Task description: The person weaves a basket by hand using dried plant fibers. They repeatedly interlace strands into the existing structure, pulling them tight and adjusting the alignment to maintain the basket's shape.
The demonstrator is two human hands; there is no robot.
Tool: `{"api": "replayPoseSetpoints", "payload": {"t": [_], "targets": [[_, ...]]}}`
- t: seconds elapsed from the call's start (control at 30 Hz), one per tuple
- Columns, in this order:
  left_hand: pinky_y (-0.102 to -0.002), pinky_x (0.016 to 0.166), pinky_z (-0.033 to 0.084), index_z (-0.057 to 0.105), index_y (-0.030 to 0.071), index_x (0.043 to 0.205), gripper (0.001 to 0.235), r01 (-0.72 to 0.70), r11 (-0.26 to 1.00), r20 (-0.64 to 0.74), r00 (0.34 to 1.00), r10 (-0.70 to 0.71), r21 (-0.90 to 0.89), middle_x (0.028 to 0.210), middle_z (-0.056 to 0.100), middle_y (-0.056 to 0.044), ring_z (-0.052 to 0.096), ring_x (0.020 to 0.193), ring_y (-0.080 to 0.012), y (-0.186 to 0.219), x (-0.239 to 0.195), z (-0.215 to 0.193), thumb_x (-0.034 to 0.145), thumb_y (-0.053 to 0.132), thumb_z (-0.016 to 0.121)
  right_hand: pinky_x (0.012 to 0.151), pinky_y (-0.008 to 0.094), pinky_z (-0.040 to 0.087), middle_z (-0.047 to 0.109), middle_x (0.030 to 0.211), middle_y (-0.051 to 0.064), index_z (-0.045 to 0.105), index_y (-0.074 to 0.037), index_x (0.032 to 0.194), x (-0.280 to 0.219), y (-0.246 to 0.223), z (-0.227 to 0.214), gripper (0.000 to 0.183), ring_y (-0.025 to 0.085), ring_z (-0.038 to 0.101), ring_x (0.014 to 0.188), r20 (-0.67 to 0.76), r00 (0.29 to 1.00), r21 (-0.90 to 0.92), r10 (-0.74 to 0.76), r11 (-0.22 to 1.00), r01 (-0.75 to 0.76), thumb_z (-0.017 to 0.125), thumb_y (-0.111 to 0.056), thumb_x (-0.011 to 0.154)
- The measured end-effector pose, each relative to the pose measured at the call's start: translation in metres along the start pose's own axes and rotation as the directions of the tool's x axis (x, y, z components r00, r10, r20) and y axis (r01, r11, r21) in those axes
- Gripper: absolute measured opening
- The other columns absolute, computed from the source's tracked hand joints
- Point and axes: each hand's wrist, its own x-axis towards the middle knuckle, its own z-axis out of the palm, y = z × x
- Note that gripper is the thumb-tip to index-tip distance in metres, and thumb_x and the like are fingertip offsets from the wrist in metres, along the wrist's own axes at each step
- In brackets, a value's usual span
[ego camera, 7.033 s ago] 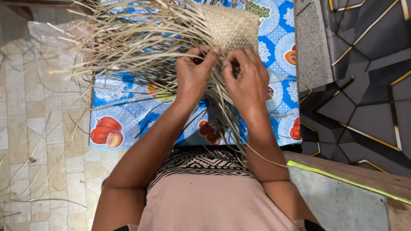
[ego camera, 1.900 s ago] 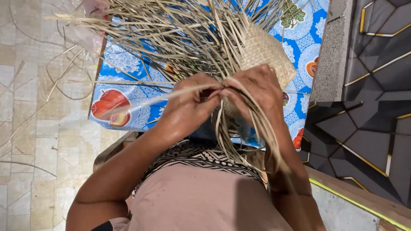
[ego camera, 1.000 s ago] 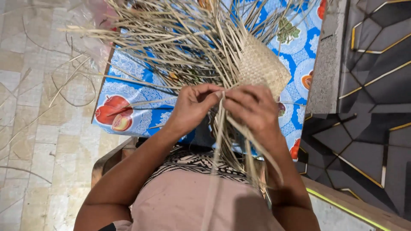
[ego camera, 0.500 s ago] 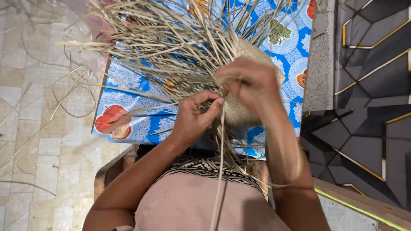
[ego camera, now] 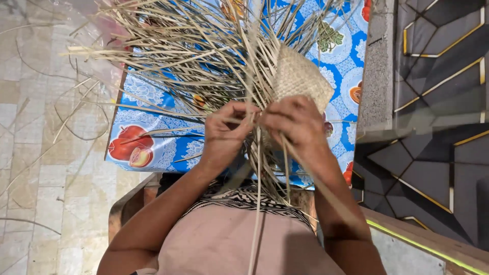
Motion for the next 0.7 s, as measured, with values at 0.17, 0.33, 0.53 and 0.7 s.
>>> {"api": "replayPoseSetpoints", "payload": {"t": [0.17,0.33,0.53,0.7], "targets": [[-0.023,0.068,0.055,0.075,0.001,0.099,0.012,0.125,0.992,-0.042,0.991,-0.124,0.008,0.073,0.070,-0.004,0.059,0.069,-0.0043,0.000,0.002,-0.001,0.096,0.012,0.075,0.095,0.040,0.052,0.075,0.111,0.003,0.080,-0.020,0.099,-0.008,-0.003,0.009,0.023,0.028,0.065,0.102,-0.060,0.977,-0.179,-0.206,0.965,0.193,0.060,-0.030,0.106],[-0.026,0.065,0.054,0.075,0.002,0.092,0.011,0.145,0.989,0.030,0.989,-0.146,0.030,0.072,0.070,-0.006,0.054,0.071,-0.0054,-0.004,-0.001,0.003,0.096,0.012,0.074,0.096,0.046,0.053,0.075,0.108,0.008,0.078,-0.017,0.115,0.000,0.013,0.001,0.042,0.035,0.067,0.100,0.038,0.998,0.013,-0.045,0.999,0.044,0.046,-0.044,0.106],[-0.024,0.064,0.052,0.073,0.002,0.091,0.011,0.046,0.998,0.097,0.994,-0.049,0.034,0.071,0.070,-0.008,0.058,0.069,-0.0057,-0.006,0.000,0.012,0.097,0.012,0.073,0.094,0.057,0.052,0.075,0.097,0.024,0.074,-0.007,0.116,0.074,-0.017,-0.030,0.020,0.046,0.072,0.094,0.222,0.943,0.319,0.250,0.895,-0.312,0.069,-0.003,0.097],[-0.027,0.067,0.053,0.071,0.002,0.092,0.010,0.003,1.000,0.081,0.997,-0.001,-0.026,0.075,0.069,-0.009,0.055,0.076,-0.0074,-0.020,0.006,0.006,0.098,0.010,0.072,0.071,0.032,0.052,0.074,0.092,0.020,0.073,-0.002,0.116,0.079,-0.011,-0.037,0.019,0.028,0.068,0.082,0.263,0.900,0.400,0.347,0.810,-0.429,0.069,-0.008,0.099]]}}
